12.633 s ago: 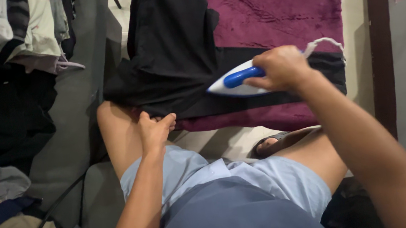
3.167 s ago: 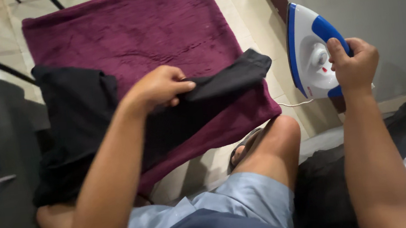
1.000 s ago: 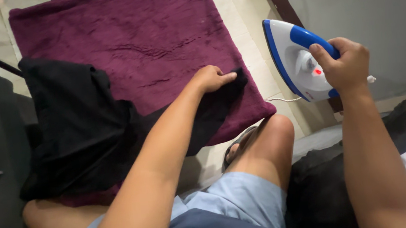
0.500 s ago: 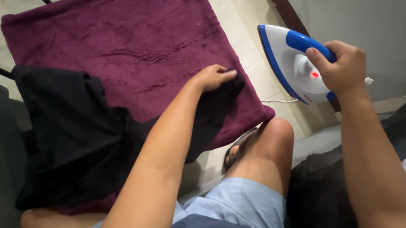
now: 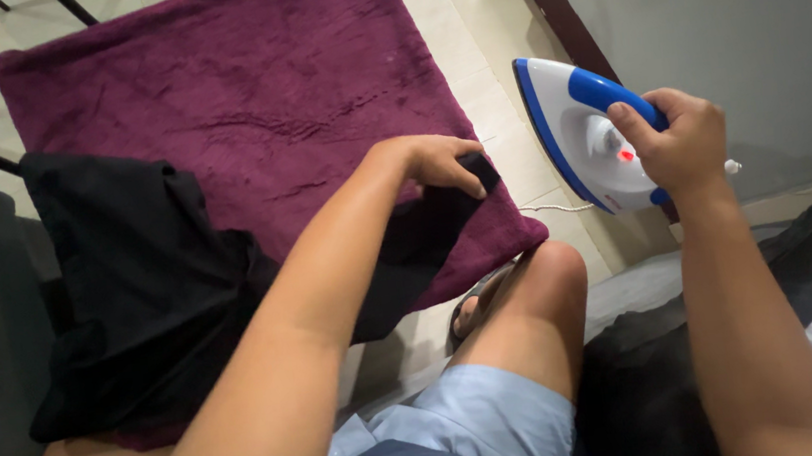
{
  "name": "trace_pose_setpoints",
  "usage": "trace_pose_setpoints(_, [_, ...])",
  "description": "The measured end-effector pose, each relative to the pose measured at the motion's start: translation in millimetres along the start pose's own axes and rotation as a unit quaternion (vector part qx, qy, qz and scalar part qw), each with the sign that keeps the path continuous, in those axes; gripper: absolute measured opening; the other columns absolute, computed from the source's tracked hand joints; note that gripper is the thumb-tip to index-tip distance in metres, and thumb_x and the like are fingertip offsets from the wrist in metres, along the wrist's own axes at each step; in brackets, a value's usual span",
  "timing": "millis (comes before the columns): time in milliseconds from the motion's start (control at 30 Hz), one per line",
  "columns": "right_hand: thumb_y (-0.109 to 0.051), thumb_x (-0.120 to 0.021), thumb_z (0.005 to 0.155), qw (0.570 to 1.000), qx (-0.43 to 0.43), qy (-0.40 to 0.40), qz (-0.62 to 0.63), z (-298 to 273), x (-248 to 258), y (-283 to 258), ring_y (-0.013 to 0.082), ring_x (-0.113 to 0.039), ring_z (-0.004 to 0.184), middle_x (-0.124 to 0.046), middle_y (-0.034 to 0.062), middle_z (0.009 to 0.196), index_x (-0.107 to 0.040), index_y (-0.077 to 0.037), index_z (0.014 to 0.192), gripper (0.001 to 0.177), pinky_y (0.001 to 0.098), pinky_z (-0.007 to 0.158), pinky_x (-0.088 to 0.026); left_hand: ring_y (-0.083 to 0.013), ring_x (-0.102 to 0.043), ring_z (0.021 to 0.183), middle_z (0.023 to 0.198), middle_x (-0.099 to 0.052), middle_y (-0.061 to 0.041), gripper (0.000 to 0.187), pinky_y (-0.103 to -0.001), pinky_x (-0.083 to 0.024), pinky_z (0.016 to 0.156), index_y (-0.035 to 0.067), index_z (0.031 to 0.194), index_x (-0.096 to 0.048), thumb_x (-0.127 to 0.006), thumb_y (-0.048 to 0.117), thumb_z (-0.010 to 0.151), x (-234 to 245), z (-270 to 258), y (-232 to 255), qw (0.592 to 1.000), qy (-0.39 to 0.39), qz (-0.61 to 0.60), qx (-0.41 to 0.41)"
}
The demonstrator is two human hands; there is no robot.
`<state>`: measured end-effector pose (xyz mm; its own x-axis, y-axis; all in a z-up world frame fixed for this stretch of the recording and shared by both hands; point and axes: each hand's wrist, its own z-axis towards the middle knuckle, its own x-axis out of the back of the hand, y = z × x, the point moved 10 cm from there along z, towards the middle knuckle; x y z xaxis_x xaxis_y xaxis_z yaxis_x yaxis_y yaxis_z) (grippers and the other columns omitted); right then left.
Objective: The person irons a black garment on a purple mat using a handheld electric iron. They repeatedly smooth the fabric, lift and reposition the garment, and continue ironing different sections.
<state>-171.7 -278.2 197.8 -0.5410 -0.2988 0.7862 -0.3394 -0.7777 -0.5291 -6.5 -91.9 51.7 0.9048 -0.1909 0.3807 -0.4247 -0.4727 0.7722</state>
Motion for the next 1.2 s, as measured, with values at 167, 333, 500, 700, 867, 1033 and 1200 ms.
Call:
trace_pose_setpoints(167, [-0.039, -0.081, 0.101, 1.0, 0.002, 0.004, -0.006, 2, 0, 3, 0.017, -0.063, 0.065, -0.067, 0.0101, 0.074, -0.077, 0.002, 0.102, 0.041, 0.0319, 0.062, -0.048, -0.023, -0.067, 0.066, 0.087, -0.066, -0.015, 0.066, -0.038, -0.057, 0.056, 0.004, 0.131, -0.061, -0.085, 0.04, 0.081, 5, 6, -17, 0.993, 0.03, -0.113, -0.003])
trace_pose_setpoints(333, [-0.04, -0.08, 0.101, 1.0, -0.004, 0.003, -0.018, 3, 0, 8, 0.0182, -0.064, 0.065, -0.068, 0.0115, 0.074, -0.077, 0.002, 0.103, 0.042, 0.0329, 0.062, -0.049, -0.0292, -0.069, 0.088, 0.104, -0.071, -0.017, 0.055, -0.041, -0.056, 0.075, 0.005, 0.126, -0.064, -0.086, 0.026, 0.08, 26, 30, -29, 0.989, 0.134, -0.015, -0.069])
trace_pose_setpoints(500, [-0.04, -0.081, 0.102, 1.0, 0.009, 0.008, -0.026, 5, 2, 9, 0.0198, -0.065, 0.066, -0.068, 0.0124, 0.076, -0.077, 0.003, 0.1, 0.043, 0.0337, 0.063, -0.05, -0.0313, -0.06, 0.124, 0.132, -0.065, -0.015, 0.064, -0.039, -0.048, 0.103, 0.011, 0.135, -0.06, -0.084, 0.013, 0.076, 38, 50, -21, 0.97, 0.196, 0.06, -0.131])
trace_pose_setpoints(700, [-0.041, -0.081, 0.101, 0.999, 0.009, 0.003, -0.045, 3, 3, 3, 0.0215, -0.066, 0.066, -0.069, 0.0133, 0.076, -0.078, 0.001, 0.103, 0.041, 0.035, 0.064, -0.051, -0.0366, -0.061, 0.124, 0.128, -0.066, -0.02, 0.069, -0.041, -0.049, 0.104, 0.008, 0.136, -0.059, -0.086, 0.015, 0.072, 33, 44, -19, 0.935, 0.318, 0.084, -0.131])
trace_pose_setpoints(867, [-0.044, -0.081, 0.095, 0.995, 0.056, -0.068, -0.047, 7, -13, -32, 0.0243, -0.069, 0.068, -0.071, 0.0145, 0.078, -0.078, -0.003, 0.102, 0.042, 0.0373, 0.066, -0.053, -0.0359, -0.07, 0.113, 0.119, -0.072, -0.02, 0.053, -0.045, -0.055, 0.095, 0.005, 0.125, -0.067, -0.078, 0.039, 0.085, 63, -46, -71, 0.862, 0.505, -0.037, -0.032])
trace_pose_setpoints(1033, [-0.054, -0.078, 0.085, 0.967, 0.134, -0.181, -0.12, -5, -73, -98, 0.0298, -0.071, 0.066, -0.072, 0.0153, 0.075, -0.079, -0.006, 0.097, 0.049, 0.0431, 0.066, -0.056, -0.0416, -0.067, 0.108, 0.111, -0.072, -0.023, 0.056, -0.052, -0.053, 0.089, 0.002, 0.109, -0.074, -0.073, 0.053, 0.088, 18, -147, -136, 0.912, 0.3, 0.111, 0.257])
trace_pose_setpoints(1200, [-0.061, -0.073, 0.085, 0.923, 0.192, -0.271, -0.195, -43, -150, -164, 0.036, -0.072, 0.078, -0.072, 0.0151, 0.077, -0.073, -0.01, 0.084, 0.052, 0.0499, 0.071, -0.055, -0.0383, -0.07, 0.102, 0.103, -0.075, -0.02, 0.047, -0.049, -0.055, 0.088, 0.005, 0.099, -0.079, -0.081, 0.048, 0.081, -8, -198, -136, 0.921, 0.25, 0.117, 0.273])
